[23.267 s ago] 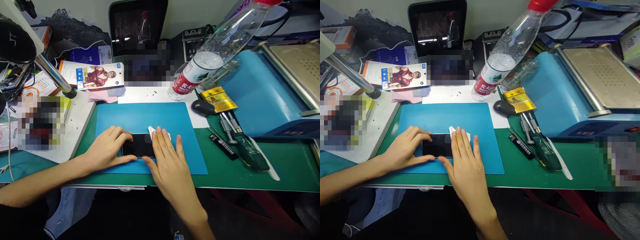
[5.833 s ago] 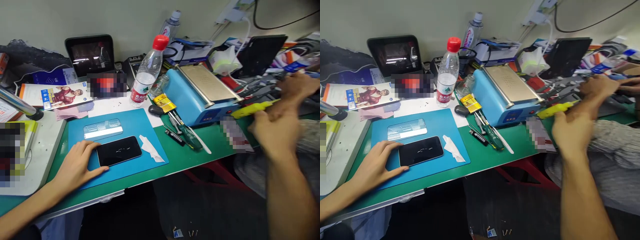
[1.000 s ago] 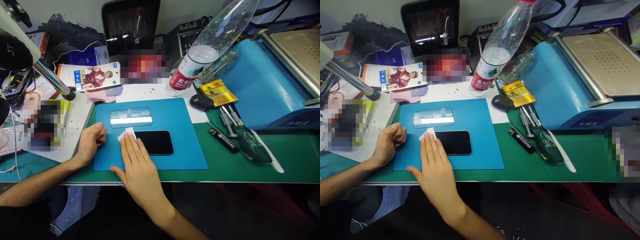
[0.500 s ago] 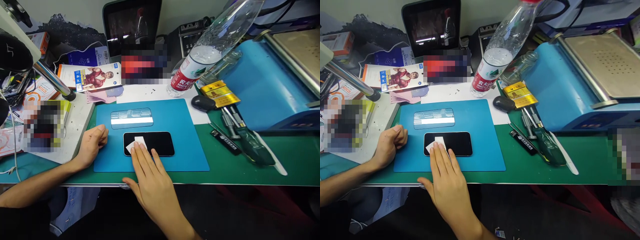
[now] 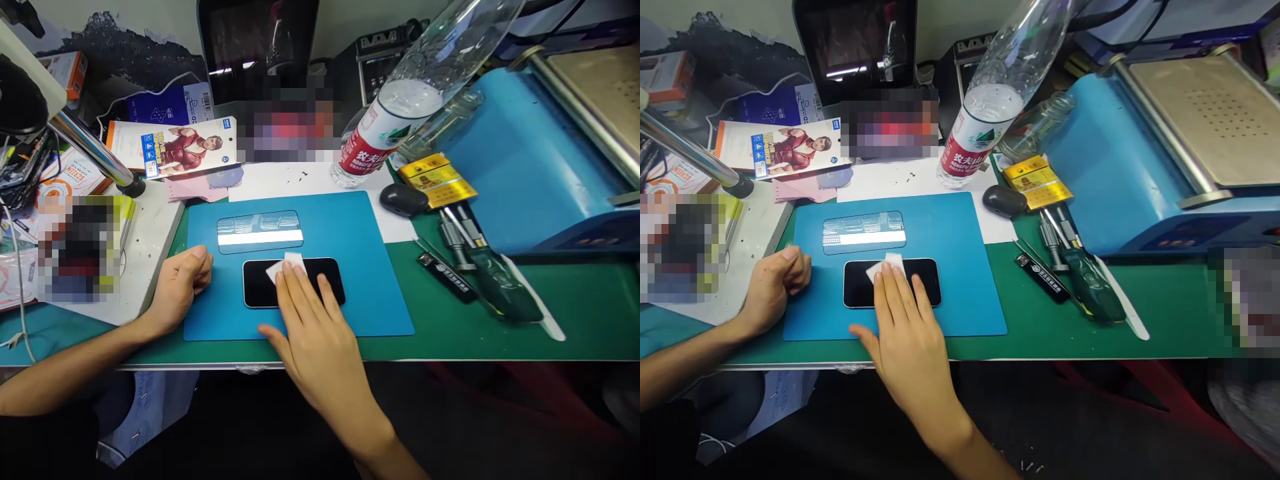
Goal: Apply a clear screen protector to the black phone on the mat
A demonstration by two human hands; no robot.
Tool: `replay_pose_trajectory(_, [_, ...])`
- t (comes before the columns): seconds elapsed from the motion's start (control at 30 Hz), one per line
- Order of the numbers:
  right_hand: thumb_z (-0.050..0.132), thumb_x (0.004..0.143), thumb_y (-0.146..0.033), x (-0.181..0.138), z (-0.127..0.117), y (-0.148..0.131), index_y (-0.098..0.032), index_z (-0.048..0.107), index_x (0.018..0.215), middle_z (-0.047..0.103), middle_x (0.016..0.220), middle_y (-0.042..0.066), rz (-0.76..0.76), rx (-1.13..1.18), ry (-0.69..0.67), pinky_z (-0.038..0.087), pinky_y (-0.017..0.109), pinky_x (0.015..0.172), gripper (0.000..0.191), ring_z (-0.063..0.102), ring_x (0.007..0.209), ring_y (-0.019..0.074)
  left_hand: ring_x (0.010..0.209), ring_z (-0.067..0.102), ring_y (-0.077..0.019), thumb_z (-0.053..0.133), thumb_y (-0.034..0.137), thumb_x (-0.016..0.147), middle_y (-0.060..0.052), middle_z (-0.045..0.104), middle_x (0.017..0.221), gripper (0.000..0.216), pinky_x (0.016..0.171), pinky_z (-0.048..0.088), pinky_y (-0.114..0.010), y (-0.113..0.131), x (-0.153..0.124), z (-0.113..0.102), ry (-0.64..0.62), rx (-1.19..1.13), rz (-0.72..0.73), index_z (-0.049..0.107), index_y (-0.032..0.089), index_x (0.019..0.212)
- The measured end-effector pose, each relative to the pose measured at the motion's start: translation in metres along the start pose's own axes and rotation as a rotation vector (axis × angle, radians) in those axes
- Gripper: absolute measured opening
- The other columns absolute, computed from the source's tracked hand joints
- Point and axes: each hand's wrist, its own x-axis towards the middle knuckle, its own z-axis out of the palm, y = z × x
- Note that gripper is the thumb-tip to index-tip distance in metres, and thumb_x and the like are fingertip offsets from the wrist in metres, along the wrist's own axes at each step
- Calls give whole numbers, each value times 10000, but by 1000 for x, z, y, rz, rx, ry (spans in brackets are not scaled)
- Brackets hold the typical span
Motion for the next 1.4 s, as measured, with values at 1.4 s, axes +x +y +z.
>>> replay_pose_trajectory(1.4, [374,1145,-507,-28,-8,32,-157,97,1752,268,1790,142,192,165,-6,309,552,1358,754,249,1671,292,560,341,-128,544,633,1046,37,334,611,601,504,331,-279,-2,-3,0,-89,60,-9,352,240,633])
